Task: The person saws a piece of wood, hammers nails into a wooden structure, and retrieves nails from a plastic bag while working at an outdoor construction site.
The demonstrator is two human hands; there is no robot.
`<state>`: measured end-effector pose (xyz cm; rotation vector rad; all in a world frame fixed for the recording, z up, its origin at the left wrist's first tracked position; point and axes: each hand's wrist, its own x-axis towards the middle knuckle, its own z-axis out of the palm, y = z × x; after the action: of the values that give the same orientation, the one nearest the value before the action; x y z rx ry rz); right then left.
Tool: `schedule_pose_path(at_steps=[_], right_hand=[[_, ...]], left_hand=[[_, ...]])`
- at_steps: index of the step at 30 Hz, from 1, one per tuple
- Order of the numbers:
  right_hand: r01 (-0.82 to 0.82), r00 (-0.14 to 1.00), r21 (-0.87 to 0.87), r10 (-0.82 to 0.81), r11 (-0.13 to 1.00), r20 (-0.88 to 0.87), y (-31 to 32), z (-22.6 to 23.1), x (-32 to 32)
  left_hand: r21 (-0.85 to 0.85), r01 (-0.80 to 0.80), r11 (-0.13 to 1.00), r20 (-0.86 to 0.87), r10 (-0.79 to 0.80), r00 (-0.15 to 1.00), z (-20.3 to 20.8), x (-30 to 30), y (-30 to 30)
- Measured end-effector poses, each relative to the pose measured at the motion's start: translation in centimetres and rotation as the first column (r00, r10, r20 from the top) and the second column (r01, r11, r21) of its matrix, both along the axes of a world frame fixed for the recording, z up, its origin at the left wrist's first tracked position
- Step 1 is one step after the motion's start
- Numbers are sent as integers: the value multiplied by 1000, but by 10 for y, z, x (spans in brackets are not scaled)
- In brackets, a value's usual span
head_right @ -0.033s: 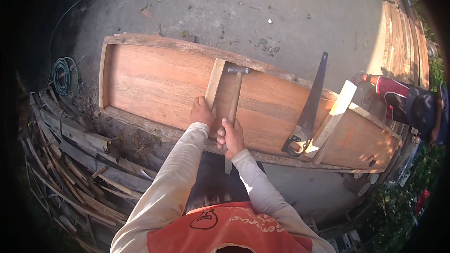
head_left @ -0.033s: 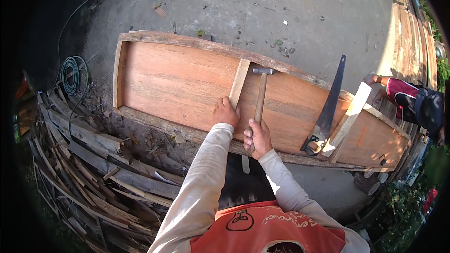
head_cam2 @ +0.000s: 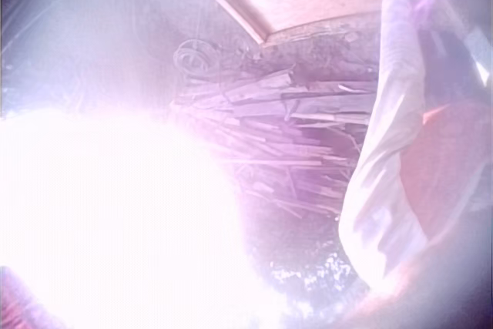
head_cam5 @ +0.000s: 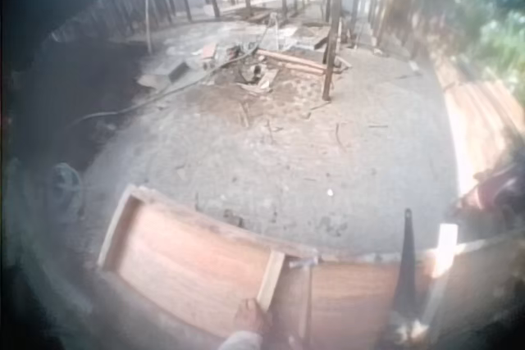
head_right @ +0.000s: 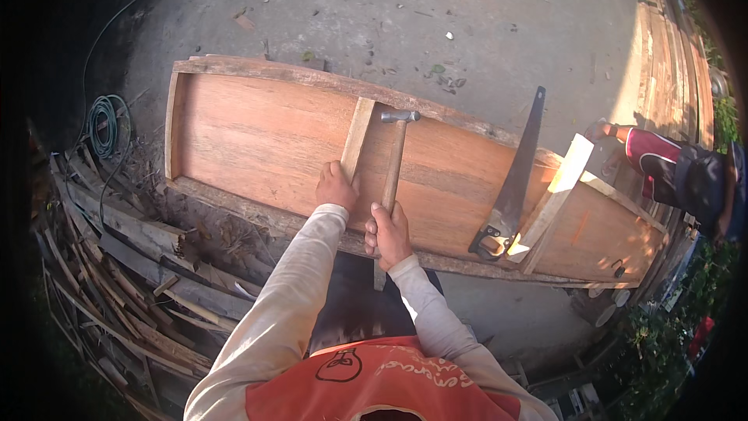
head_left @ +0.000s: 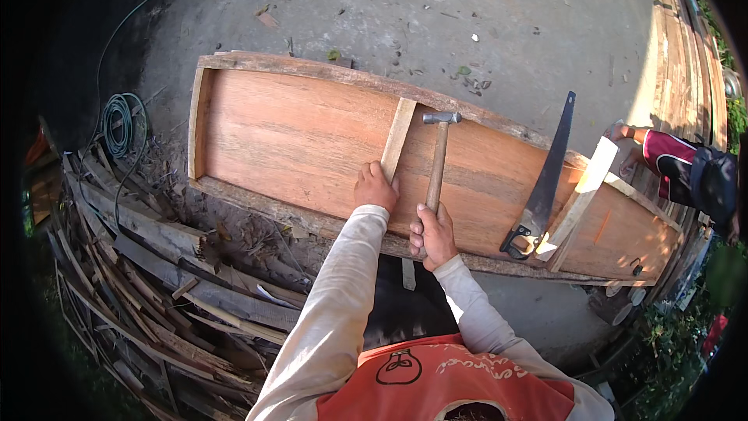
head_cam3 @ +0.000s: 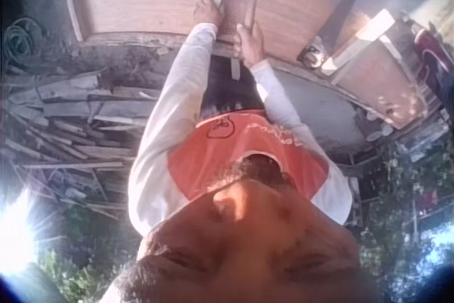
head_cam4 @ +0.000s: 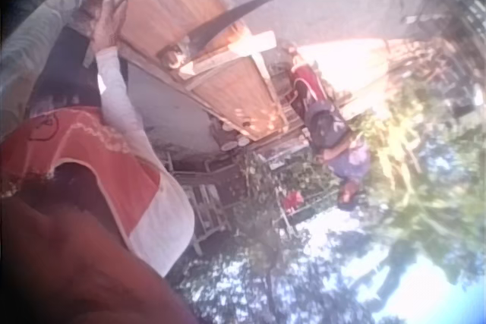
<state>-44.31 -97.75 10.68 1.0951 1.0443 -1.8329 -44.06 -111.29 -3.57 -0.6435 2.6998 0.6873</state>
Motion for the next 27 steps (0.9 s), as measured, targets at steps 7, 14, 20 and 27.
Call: schedule_pose_path(at_steps=[7, 14, 20, 27], right_hand=[[62, 842, 191, 52, 980, -537, 10, 8, -3], [141, 990, -115, -140, 983, 18, -30, -28, -25], [273, 960, -113, -278, 955, -29, -28, -34, -21], [338, 939, -97, -342, 936, -25, -33, -27, -24]], left_hand=[[-52, 38, 998, -34, -40, 999, -1, -20, 6], [29, 1, 1000, 23, -2, 1000, -6, -29, 17], [1, 3, 1000, -9, -3, 1000, -11, -26, 16], [4, 18, 1000, -26, -18, 1000, -4, -25, 12]])
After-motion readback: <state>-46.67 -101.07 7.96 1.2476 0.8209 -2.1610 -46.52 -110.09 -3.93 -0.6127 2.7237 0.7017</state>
